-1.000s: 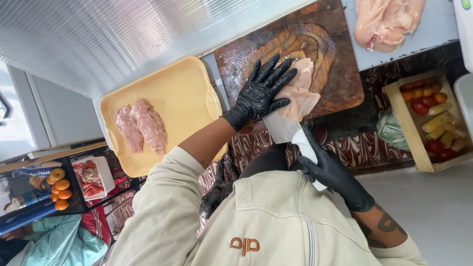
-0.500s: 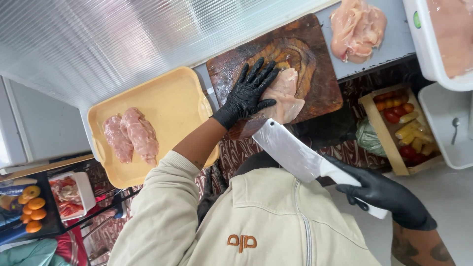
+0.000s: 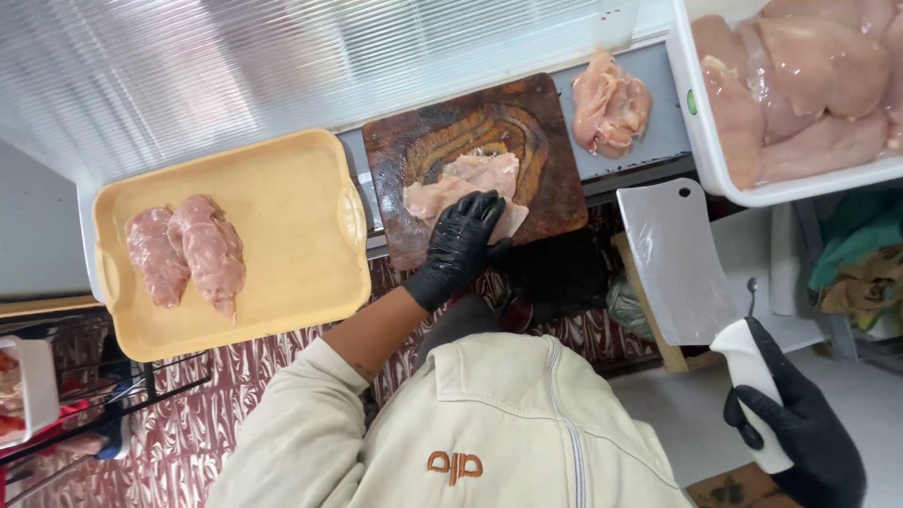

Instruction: Slicing raw chicken fillets on a wooden cutting board using a large cleaver in a meat preparation area.

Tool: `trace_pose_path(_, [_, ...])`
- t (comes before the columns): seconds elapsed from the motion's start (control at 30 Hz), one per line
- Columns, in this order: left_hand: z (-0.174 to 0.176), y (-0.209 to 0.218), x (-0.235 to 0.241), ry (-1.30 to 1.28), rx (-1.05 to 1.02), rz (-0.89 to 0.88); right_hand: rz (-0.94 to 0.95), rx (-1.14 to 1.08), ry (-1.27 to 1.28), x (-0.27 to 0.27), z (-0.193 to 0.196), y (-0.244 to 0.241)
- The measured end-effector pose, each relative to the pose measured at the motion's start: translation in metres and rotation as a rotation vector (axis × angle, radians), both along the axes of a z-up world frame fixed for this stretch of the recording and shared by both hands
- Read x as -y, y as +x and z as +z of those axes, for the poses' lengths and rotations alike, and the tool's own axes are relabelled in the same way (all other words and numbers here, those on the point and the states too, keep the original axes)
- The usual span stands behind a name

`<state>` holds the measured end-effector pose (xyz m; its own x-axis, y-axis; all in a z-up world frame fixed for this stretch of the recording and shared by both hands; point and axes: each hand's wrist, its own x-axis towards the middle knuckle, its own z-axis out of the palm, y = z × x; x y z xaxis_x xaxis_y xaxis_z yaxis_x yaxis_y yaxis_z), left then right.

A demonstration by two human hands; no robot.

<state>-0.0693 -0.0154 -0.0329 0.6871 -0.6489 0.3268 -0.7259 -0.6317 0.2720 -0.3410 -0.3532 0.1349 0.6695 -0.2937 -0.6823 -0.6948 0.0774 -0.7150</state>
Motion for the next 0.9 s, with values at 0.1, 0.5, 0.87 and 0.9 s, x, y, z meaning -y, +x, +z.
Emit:
trace_pose_path(0.1, [-0.013, -0.003, 0.012, -0.058, 0.011, 0.093, -0.051, 0.133, 0.057, -0.001, -0.01, -0.008])
trace_pose_path(0.5, [-0.035, 0.047, -0.002, -0.302, -0.236, 0.421, 0.069, 0.308, 0.144, 0.042, -0.052, -0.03])
trace_pose_path(0.87, [0.029, 0.056, -0.138, -1.665, -0.816, 0.918, 0.168, 0.402, 0.328, -0.003, -0.054, 0.035])
trace_pose_path(0.9, [0.041, 0.048, -0.142, -1.671, -0.808, 0.919, 0.175, 0.405, 0.328, -0.018, -0.059, 0.046])
